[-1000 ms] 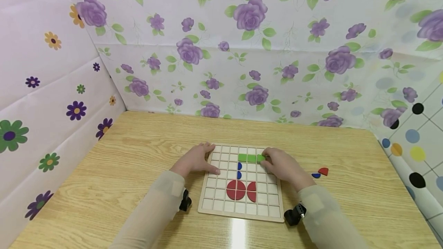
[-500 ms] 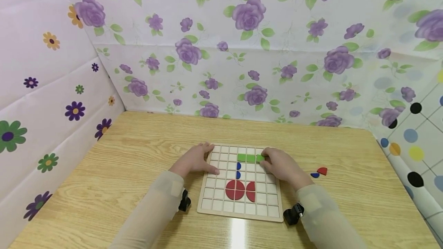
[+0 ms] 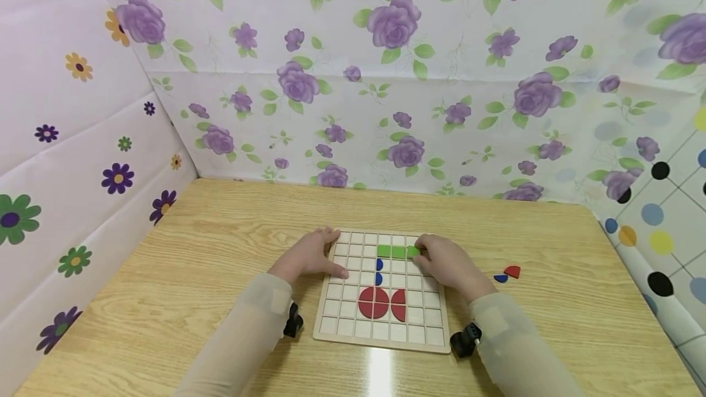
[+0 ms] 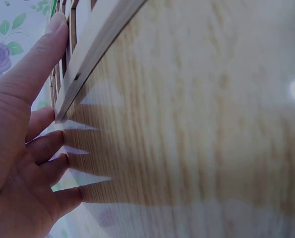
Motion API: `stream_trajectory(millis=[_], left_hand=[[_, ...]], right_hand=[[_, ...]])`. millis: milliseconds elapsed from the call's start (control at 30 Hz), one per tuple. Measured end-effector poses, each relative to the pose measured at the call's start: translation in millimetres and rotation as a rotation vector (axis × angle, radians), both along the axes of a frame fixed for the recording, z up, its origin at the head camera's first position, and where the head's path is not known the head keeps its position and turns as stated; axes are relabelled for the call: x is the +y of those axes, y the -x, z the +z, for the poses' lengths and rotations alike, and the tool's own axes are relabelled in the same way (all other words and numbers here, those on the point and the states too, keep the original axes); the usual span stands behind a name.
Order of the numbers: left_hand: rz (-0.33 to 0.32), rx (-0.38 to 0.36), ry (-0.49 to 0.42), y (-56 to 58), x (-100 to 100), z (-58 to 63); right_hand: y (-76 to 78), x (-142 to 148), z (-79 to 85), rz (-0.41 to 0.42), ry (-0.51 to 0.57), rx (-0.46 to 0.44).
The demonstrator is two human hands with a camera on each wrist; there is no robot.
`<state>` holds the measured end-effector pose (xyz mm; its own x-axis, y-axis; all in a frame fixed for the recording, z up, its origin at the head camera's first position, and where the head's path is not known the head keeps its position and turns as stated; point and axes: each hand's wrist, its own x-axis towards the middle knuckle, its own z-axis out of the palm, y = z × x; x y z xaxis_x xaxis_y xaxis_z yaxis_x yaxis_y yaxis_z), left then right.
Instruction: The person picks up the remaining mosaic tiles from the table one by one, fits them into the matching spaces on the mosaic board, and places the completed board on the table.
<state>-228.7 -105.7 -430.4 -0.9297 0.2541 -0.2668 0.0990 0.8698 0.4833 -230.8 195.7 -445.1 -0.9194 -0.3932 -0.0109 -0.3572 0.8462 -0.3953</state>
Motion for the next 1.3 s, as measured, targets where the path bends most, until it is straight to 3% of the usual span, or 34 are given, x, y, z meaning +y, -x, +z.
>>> stream_trajectory(millis=[1300], left_hand=[[-0.004, -0.002, 0.016, 0.9, 0.8, -0.8]], right_hand=[[-1.6, -3.5, -1.0, 0.002, -0.035, 0.044]])
